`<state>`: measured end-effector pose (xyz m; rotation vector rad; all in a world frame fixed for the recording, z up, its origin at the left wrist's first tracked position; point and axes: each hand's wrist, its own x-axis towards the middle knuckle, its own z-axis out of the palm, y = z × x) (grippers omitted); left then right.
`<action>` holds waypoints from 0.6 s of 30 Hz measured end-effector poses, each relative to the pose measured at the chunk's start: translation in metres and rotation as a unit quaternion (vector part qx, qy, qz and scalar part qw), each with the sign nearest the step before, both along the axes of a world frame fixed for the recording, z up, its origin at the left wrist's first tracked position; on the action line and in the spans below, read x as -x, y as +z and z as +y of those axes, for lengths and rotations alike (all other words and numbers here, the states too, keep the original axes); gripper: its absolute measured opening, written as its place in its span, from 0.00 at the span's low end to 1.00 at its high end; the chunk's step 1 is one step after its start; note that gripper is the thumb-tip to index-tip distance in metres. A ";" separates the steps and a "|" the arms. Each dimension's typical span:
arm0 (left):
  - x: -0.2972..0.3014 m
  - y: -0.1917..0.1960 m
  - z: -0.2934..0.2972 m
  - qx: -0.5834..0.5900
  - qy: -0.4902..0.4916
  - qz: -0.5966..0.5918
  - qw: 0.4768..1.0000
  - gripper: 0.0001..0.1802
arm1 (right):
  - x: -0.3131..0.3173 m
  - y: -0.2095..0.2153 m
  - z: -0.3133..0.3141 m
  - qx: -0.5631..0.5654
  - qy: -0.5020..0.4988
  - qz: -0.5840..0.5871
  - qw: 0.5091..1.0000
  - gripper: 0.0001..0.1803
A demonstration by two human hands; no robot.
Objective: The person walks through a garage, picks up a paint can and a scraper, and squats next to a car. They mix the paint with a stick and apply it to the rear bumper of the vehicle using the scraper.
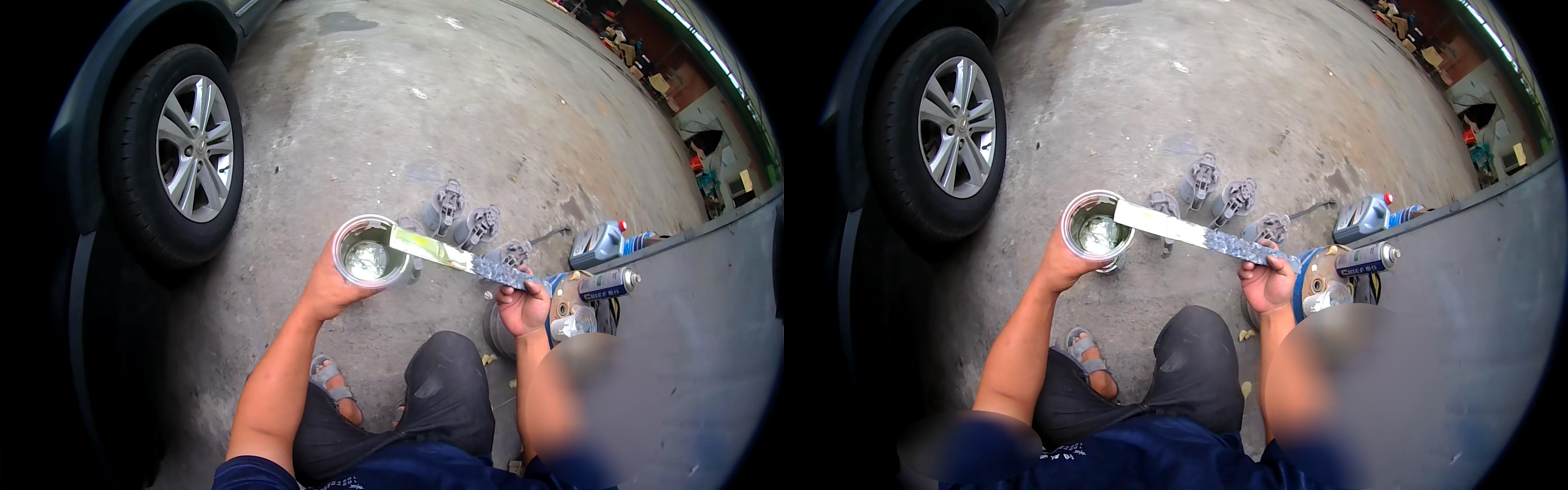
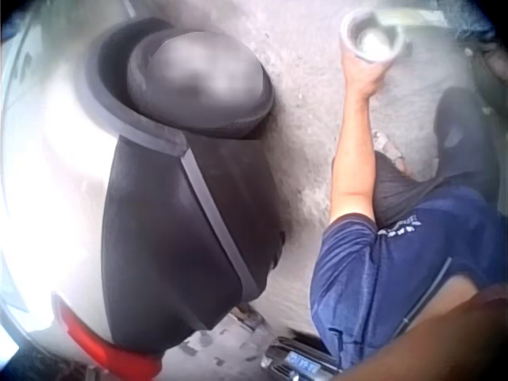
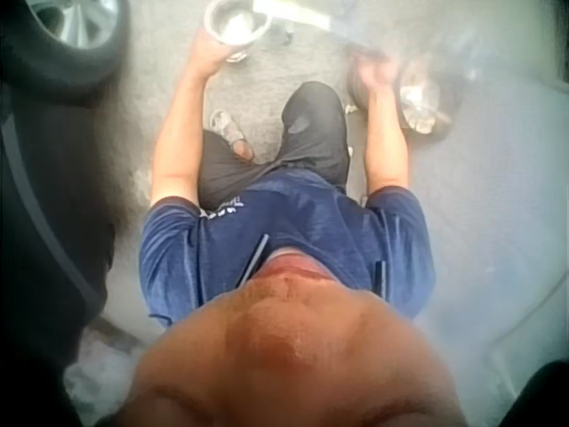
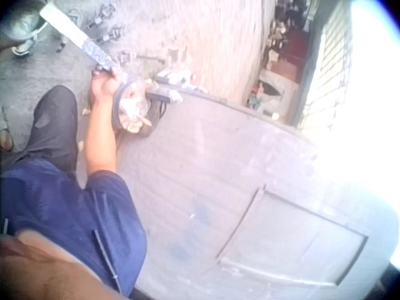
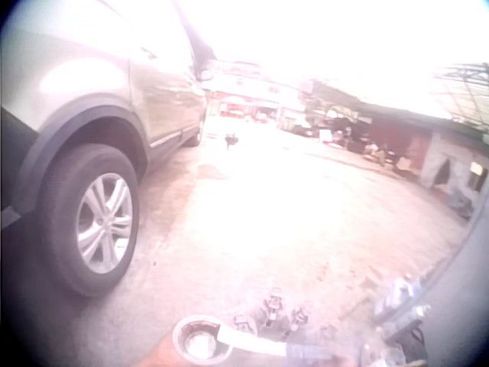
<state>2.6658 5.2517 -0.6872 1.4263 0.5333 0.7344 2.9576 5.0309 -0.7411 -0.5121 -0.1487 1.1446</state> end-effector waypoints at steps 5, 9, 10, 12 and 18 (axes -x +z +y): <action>0.004 0.004 0.003 0.032 0.017 -0.018 0.999 0.43 | -0.033 0.011 -0.031 -0.046 -0.047 0.001 0.998 0.16; 0.000 -0.006 0.003 0.026 0.006 -0.004 1.000 0.44 | -0.016 0.041 -0.008 -0.125 -0.055 -0.016 0.991 0.24; -0.002 -0.007 0.002 0.021 0.004 0.006 1.000 0.44 | -0.009 0.045 0.001 -0.146 -0.059 -0.015 0.987 0.25; -0.007 -0.007 -0.001 0.023 -0.003 0.010 1.000 0.44 | 0.001 0.051 0.016 -0.168 -0.061 -0.014 0.984 0.23; -0.010 0.008 -0.007 0.066 -0.029 0.016 0.997 0.44 | 0.030 0.038 0.037 -0.101 -0.029 0.007 0.994 0.15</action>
